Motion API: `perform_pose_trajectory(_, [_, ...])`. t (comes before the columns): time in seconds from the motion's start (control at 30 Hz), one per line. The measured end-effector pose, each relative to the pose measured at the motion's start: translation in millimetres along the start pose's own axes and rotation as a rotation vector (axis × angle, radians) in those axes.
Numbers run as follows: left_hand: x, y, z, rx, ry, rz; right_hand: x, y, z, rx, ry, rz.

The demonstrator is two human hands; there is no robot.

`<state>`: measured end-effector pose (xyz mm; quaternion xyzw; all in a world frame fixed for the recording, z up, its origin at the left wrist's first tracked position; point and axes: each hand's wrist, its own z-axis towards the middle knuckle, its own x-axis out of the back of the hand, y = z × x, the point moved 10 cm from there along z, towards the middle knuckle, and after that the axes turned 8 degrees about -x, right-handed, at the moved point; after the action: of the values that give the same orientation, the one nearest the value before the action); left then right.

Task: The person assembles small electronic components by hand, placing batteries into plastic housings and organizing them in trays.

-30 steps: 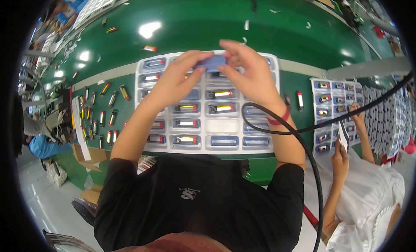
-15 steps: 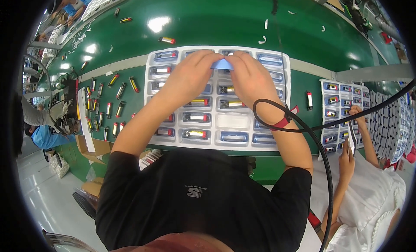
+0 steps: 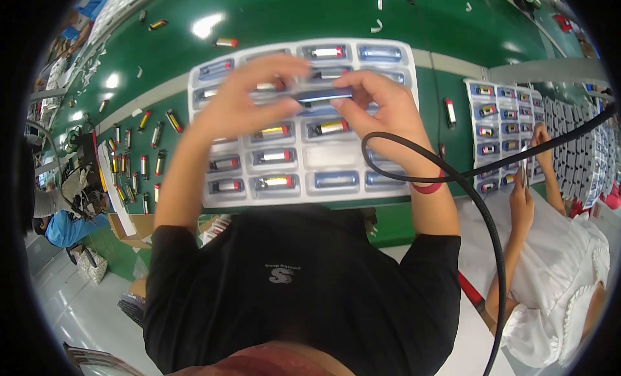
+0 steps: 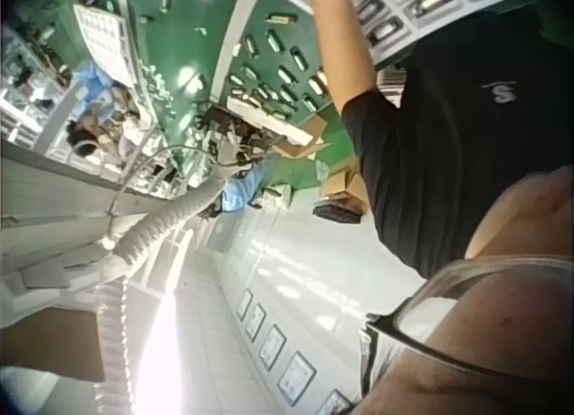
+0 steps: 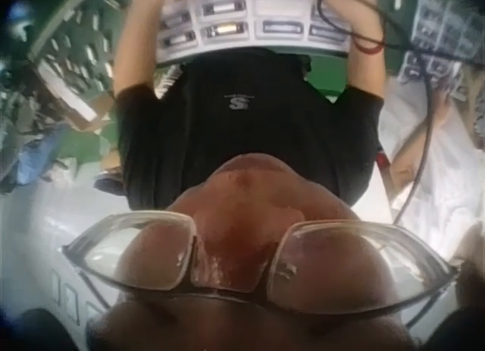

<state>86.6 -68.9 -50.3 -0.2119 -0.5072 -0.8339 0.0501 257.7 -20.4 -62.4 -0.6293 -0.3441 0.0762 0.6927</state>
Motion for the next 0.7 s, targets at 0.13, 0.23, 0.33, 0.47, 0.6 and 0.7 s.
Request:
perform_pose_trajectory(0.13, [130.2,-82.9,-23.8,0.119,0.246,0.566,-11.1,45.4,-42.7,-0.185,-0.128,-0.151])
perform_pose_trajectory(0.23, [175.7,-157.7,-62.2,0.295,0.086,1.053,-22.3,40.4,-58.9,-0.146,-0.123,-0.118])
perform_pose_trajectory(0.33, [174.5,-203.9,-67.5,0.384,-0.072,0.662,-36.9,16.4,-67.1,0.232,-0.098,-0.540])
perform_pose_trajectory(0.47, [162.0,-175.3,-46.0,0.256,0.005,0.674,-20.5,9.7,-52.8,0.248,-0.092,-0.431])
perform_pose_trajectory(0.6, [160.8,-169.0,-51.6,0.568,0.120,0.550,2.6,-9.3,-8.0,0.313,-0.074,-0.456])
perform_pose_trajectory(0.7, [138.8,-154.0,-33.8,0.182,-0.063,0.613,-1.4,-19.3,16.5,0.303,-0.088,-0.344])
